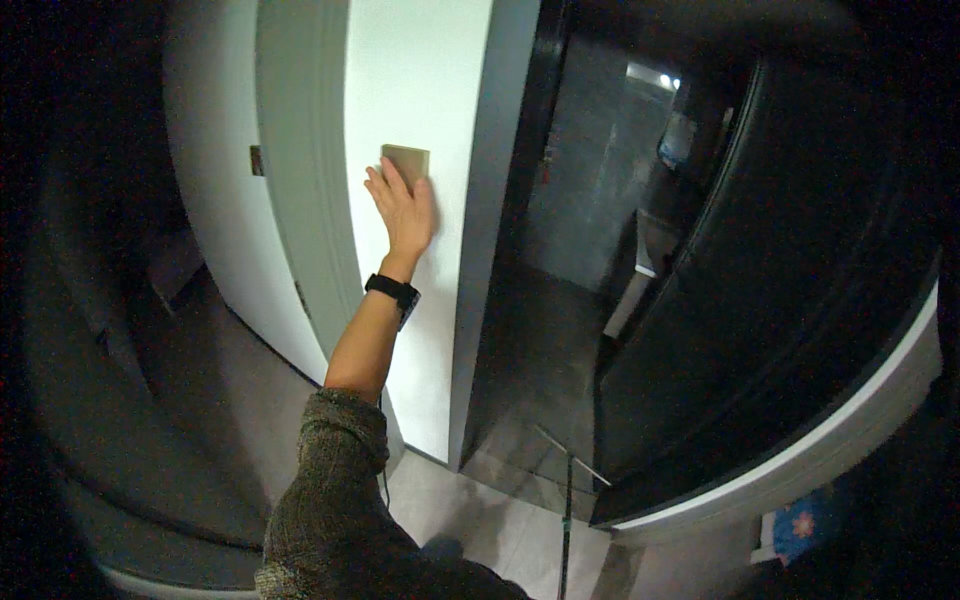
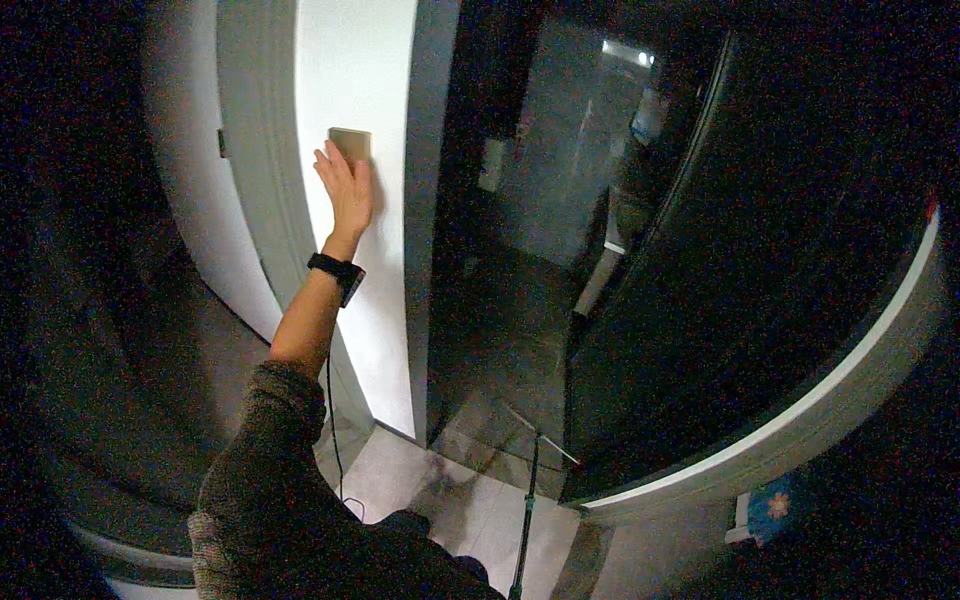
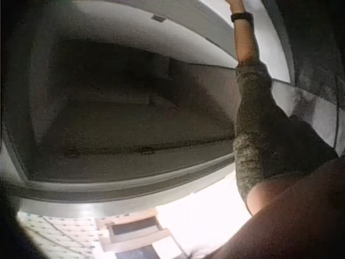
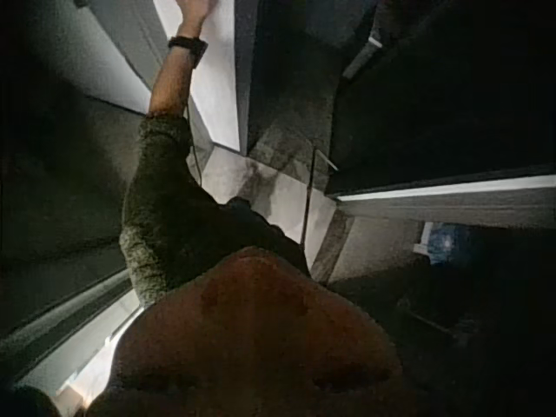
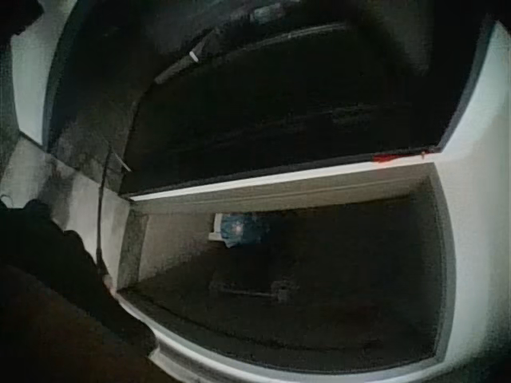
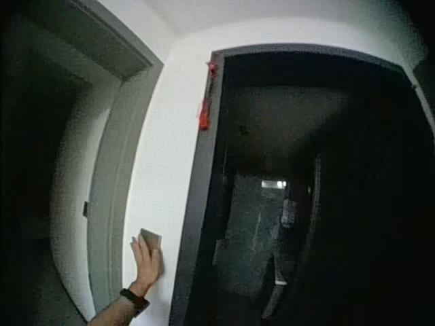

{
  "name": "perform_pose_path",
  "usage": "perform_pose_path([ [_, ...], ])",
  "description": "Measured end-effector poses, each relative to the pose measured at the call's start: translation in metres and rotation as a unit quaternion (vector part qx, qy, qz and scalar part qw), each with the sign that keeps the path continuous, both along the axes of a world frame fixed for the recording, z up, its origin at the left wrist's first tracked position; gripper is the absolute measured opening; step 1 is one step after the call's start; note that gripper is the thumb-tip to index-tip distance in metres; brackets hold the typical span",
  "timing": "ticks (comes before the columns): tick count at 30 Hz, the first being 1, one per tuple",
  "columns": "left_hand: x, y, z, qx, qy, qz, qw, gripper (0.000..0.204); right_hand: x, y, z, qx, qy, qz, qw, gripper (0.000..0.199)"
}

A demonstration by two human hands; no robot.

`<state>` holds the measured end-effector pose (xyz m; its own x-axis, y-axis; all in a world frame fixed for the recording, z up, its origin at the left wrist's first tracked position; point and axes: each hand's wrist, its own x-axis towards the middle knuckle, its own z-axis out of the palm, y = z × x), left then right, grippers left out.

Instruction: The person mops tiled floors in a living area and bathroom using a blue flat mop. They move between rooms, mop around furniture and fixtures, and briefly pause to touch a wall switch.

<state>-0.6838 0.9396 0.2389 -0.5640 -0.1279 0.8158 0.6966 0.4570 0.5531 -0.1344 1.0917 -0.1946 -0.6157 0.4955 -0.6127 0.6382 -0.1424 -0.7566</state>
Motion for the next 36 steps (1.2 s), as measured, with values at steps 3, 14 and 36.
perform_pose_path([
  [3,-0.023,0.029,-0.011,0.030,-0.003,0.027,0.999,0.070,0.019,0.034,-0.008,0.009,-0.029,-0.029,0.999,0.043],
  [14,0.092,0.072,-0.026,0.034,0.122,0.034,0.991,0.073,0.180,0.145,-0.070,0.086,-0.073,0.009,0.994,0.045],
  [36,0.230,0.388,-0.391,-0.252,-0.448,-0.423,0.747,0.047,-0.294,0.391,0.144,0.094,0.058,0.567,0.816,0.057],
])
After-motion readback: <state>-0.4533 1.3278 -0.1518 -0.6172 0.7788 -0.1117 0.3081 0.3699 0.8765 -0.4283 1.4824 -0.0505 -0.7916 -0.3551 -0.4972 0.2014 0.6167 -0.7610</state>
